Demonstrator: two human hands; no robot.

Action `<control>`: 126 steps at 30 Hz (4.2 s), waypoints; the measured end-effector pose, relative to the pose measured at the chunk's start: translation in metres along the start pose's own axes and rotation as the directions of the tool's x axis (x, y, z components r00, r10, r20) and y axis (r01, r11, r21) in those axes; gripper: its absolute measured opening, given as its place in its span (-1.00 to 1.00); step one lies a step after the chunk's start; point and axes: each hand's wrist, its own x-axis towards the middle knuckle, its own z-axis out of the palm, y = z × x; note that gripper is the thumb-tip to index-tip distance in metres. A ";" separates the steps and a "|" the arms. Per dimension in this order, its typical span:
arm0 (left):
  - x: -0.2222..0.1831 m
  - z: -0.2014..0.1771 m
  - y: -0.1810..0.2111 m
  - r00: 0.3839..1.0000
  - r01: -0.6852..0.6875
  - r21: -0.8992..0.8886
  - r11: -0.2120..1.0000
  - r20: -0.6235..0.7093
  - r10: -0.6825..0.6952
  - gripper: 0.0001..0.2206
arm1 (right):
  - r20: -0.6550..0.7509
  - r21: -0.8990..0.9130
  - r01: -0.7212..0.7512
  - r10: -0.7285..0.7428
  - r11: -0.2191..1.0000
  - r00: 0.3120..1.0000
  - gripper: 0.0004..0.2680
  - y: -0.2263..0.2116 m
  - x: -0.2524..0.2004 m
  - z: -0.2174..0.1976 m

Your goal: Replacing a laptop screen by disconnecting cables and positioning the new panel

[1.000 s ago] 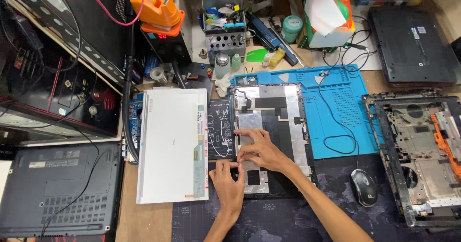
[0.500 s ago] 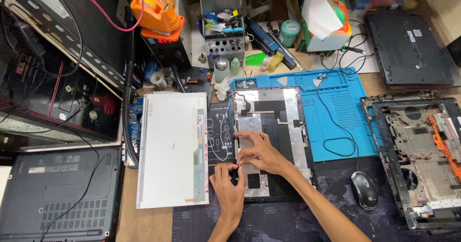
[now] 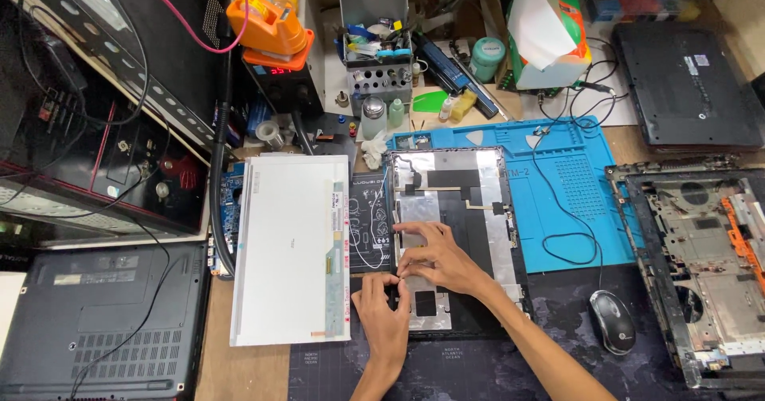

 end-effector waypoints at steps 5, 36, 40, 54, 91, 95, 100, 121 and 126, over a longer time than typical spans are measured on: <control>-0.001 -0.001 0.001 1.000 -0.025 0.002 1.000 0.003 0.025 -0.98 | -0.008 -0.001 -0.008 0.008 1.000 1.000 -0.92 0.000 0.000 0.002; 0.069 -0.112 0.003 0.993 0.092 -0.115 0.989 -0.065 -0.100 -0.74 | -0.294 0.288 -0.113 0.200 0.951 0.935 -0.86 -0.016 0.002 0.000; 0.102 -0.139 -0.036 0.987 0.113 0.280 0.953 -0.143 -0.075 -0.57 | -0.355 0.209 -0.092 0.163 0.974 0.920 -0.89 -0.007 0.004 0.008; 0.134 -0.144 -0.067 0.956 0.258 0.655 0.710 -0.070 -0.283 -0.11 | -0.241 -0.114 -0.474 0.438 0.873 0.866 -0.79 -0.046 -0.007 0.001; 0.115 -0.202 0.032 0.768 0.633 -0.617 0.467 0.428 -0.476 -0.72 | 0.252 0.962 -0.154 0.508 -0.226 0.824 -0.88 0.002 -0.017 -0.018; 0.113 -0.177 0.020 0.835 0.549 -0.681 0.485 0.420 -0.355 -0.81 | 0.206 0.978 -0.190 0.548 -0.087 0.810 -0.84 0.018 -0.025 -0.010; 0.114 -0.156 0.018 0.864 0.501 -0.693 0.518 0.427 -0.265 -0.79 | 0.136 0.984 -0.175 0.556 0.017 0.820 -0.92 0.039 -0.029 -0.001; 0.109 -0.149 0.036 0.864 0.495 -0.643 0.585 0.438 -0.249 -0.80 | -0.046 0.941 -0.169 0.606 0.293 0.794 -0.78 -0.023 -0.012 -0.027; 0.111 -0.137 0.017 0.881 0.463 -0.665 0.586 0.419 -0.221 -0.79 | -0.075 0.898 -0.217 0.620 0.382 0.781 -0.77 -0.032 -0.011 -0.032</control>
